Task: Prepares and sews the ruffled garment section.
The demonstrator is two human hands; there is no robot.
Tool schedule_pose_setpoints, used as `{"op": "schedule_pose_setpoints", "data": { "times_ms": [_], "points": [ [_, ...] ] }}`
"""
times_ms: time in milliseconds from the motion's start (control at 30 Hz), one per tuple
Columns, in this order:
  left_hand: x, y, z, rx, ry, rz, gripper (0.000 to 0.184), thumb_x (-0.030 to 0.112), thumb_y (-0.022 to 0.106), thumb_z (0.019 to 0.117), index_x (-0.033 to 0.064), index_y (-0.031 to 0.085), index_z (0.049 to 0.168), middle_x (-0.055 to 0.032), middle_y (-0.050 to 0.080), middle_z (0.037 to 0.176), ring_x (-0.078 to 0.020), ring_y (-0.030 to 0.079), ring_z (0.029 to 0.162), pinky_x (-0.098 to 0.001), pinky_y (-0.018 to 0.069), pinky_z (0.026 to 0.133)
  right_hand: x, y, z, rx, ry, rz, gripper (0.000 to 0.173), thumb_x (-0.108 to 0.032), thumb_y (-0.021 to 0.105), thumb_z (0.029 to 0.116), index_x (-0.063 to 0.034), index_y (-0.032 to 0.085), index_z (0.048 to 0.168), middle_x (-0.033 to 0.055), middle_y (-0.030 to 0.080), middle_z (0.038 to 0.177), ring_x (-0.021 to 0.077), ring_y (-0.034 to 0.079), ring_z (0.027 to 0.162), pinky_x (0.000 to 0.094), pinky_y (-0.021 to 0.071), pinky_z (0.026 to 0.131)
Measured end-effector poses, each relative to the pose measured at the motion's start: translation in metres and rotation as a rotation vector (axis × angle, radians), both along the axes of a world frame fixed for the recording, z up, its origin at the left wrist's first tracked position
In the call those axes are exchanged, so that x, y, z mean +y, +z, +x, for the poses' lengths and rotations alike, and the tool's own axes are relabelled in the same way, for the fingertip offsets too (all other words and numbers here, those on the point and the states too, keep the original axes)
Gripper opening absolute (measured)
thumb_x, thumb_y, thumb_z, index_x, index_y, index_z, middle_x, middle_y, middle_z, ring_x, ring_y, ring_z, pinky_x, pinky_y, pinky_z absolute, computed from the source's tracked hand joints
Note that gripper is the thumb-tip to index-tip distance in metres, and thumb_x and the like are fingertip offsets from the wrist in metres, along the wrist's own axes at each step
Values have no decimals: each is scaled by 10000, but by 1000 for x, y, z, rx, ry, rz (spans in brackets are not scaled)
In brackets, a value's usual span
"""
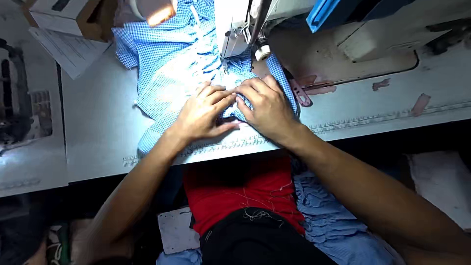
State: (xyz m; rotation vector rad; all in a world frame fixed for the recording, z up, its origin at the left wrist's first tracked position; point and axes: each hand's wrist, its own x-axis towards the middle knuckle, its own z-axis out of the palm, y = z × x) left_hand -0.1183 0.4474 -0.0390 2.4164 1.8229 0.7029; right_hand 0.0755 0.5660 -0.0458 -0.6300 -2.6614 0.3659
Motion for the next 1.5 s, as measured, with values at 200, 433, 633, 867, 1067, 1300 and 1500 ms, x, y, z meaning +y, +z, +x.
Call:
{"op": "schedule_pose_setpoints", "data": {
  "times_ms": [200,433,633,867,1067,1300,1500],
  "points": [
    [-17,-12,29,-184,-88,51,192,69,610,951,46,770,1056,-123,753,1072,-297,690,1127,-432,531,1025,7,4,-1,-34,22,-6,322,-128,511,996,-90,714,1244,95,693,1274,323,620,1134,428,501,943],
    [-37,-15,46,-213,-38,24,188,65,617,957,17,766,1061,-125,756,1135,-263,690,1179,-383,514,1088,10,8,-8,-140,-21,38,359,-99,490,1012,-93,677,1318,106,658,1344,367,595,1181,459,505,940],
    [-15,-15,23,-156,-75,47,203,122,648,958,30,768,1095,-125,746,1174,-266,679,1192,-364,520,1058,28,6,-19,-145,-30,83,330,-101,476,1021,-95,690,1273,131,671,1292,397,588,1225,514,514,947],
    [0,-3,32,-106,143,-13,342,403,637,990,94,776,952,-80,700,922,-247,666,922,-386,543,764,9,7,-9,-16,14,86,276,-204,502,1063,-76,735,1137,134,699,1087,340,629,1048,446,513,882],
    [-18,-10,46,-268,104,48,131,169,696,953,74,787,955,-82,697,868,-224,663,888,-362,539,799,13,3,-4,-52,4,44,289,-196,490,1051,-114,728,1192,113,689,1168,328,625,1081,433,508,913],
    [-51,-13,78,-317,147,41,95,122,711,899,85,799,900,-46,747,901,-201,714,956,-432,529,1042,9,3,-2,-96,11,83,316,-173,471,1048,-109,704,1251,126,671,1222,350,606,1100,441,502,894],
    [-27,-17,55,-304,154,54,151,190,693,942,95,791,878,-60,740,912,-217,686,970,-376,549,907,19,4,-15,-124,23,112,321,-131,463,1058,-82,687,1282,133,671,1277,375,604,1154,457,499,961]
  ]
}}
